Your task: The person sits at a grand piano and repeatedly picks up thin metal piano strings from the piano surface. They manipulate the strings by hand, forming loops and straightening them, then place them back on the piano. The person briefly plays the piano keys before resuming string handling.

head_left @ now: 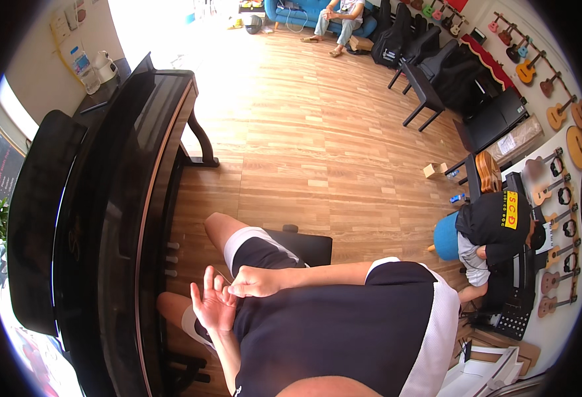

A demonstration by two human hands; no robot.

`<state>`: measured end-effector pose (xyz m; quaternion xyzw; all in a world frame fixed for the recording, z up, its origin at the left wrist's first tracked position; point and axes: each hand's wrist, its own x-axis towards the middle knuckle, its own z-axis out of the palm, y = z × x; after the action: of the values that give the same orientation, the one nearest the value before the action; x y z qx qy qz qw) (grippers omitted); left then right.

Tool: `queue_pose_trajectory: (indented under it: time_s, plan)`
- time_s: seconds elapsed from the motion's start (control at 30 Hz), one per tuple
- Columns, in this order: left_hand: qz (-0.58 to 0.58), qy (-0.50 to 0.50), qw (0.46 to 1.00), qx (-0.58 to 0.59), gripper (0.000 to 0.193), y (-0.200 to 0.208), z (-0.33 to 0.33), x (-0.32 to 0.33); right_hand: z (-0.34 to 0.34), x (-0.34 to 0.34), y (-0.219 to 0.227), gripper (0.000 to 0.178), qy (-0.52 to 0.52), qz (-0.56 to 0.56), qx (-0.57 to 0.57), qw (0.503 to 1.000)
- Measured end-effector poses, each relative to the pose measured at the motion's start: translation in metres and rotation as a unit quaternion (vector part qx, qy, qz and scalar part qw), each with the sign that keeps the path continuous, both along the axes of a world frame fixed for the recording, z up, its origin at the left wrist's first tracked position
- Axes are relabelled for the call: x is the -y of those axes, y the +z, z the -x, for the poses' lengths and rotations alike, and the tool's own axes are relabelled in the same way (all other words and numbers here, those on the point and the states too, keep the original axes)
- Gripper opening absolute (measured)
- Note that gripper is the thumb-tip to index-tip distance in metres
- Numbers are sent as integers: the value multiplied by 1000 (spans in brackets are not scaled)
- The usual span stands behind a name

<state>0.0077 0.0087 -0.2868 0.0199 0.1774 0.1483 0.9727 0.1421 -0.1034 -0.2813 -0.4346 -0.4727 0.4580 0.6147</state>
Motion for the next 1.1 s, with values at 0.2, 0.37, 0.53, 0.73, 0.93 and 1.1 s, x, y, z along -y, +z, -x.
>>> queue_pose_trajectory:
  time_s: [0.2,0.37,0.53,0.73,0.93,1.1]
  plan:
    - [14,166,972,164,66,-5,1,-14,-23,-15,2,53,14,51,-64,997]
    - [-235,127,954,136,66,6,11,-49,-50,-37,19,51,-21,19,-35,999]
    - [-532,89,842,19,70,27,75,-102,-90,-64,54,49,-17,-26,-94,995]
    - [-850,168,443,-230,51,130,22,-97,-81,-101,93,44,43,-23,-46,998]
    - [-893,268,272,-238,22,120,2,-101,-34,-123,120,41,111,-20,-20,993]
    - [-826,225,422,-300,20,128,28,-76,-30,-135,118,38,178,-14,-56,982]
